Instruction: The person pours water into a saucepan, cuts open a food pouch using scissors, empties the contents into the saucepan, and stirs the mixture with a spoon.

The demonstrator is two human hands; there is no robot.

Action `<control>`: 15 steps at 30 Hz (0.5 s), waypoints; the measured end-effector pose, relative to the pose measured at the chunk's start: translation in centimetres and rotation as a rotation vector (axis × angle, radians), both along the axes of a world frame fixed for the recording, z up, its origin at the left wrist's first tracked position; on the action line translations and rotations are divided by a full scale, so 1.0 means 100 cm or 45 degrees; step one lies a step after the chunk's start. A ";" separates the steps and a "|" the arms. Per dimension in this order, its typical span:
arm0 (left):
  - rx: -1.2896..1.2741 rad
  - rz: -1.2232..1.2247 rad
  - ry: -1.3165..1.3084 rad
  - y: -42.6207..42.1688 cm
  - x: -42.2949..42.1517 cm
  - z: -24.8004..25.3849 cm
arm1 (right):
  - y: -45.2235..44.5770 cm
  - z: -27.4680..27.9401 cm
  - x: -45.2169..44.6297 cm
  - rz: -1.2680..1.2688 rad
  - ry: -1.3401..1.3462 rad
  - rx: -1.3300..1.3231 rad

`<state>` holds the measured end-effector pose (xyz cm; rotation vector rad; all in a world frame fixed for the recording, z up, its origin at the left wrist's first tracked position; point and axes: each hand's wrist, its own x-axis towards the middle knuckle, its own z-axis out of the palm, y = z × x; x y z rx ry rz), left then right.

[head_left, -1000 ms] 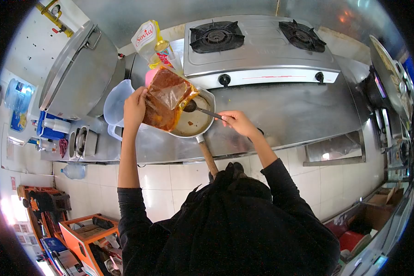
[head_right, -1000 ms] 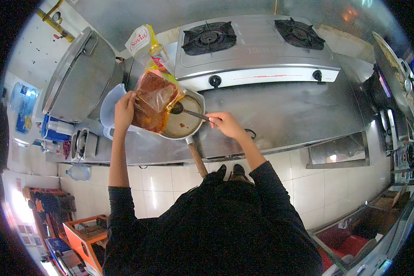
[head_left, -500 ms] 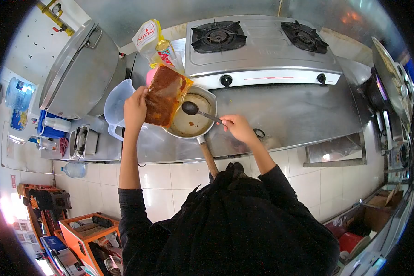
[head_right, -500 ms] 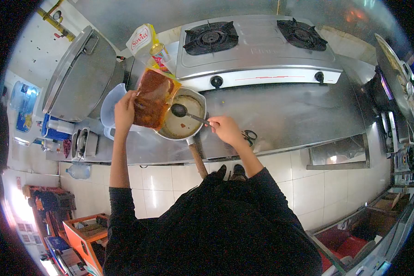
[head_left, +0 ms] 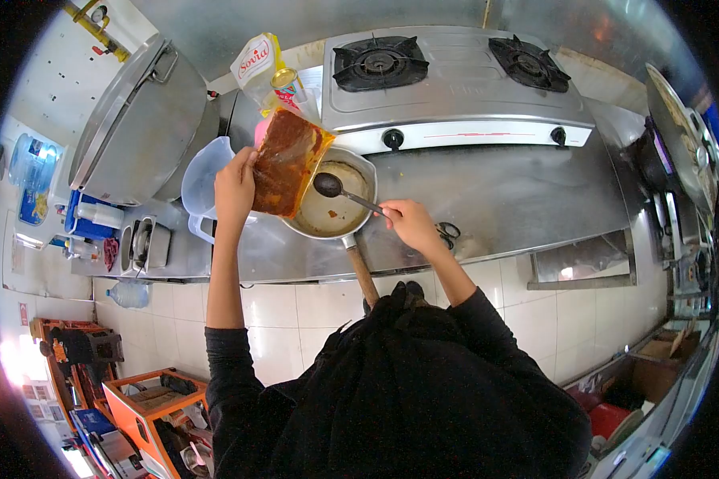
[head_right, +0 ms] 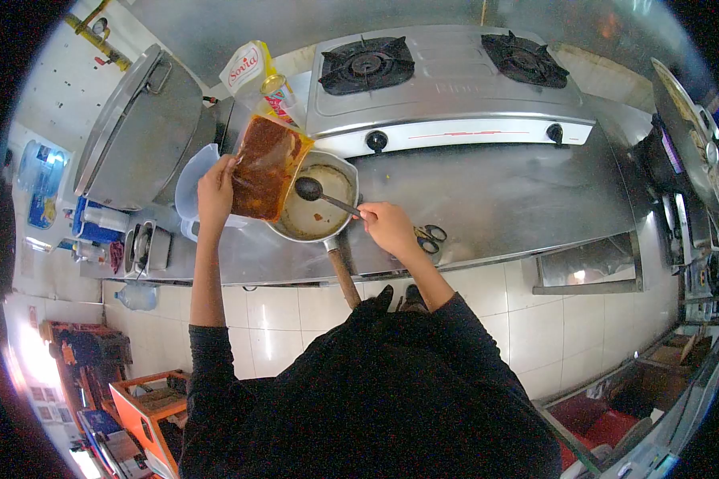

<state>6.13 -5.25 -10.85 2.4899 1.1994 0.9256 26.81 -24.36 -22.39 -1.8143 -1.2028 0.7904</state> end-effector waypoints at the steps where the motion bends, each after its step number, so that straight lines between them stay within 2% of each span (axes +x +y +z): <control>1: 0.008 -0.008 -0.003 0.000 0.000 0.000 | 0.000 -0.001 0.000 -0.001 0.003 0.020; 15: 0.003 -0.056 -0.018 -0.006 0.002 -0.002 | 0.010 -0.004 -0.007 -0.024 0.066 0.066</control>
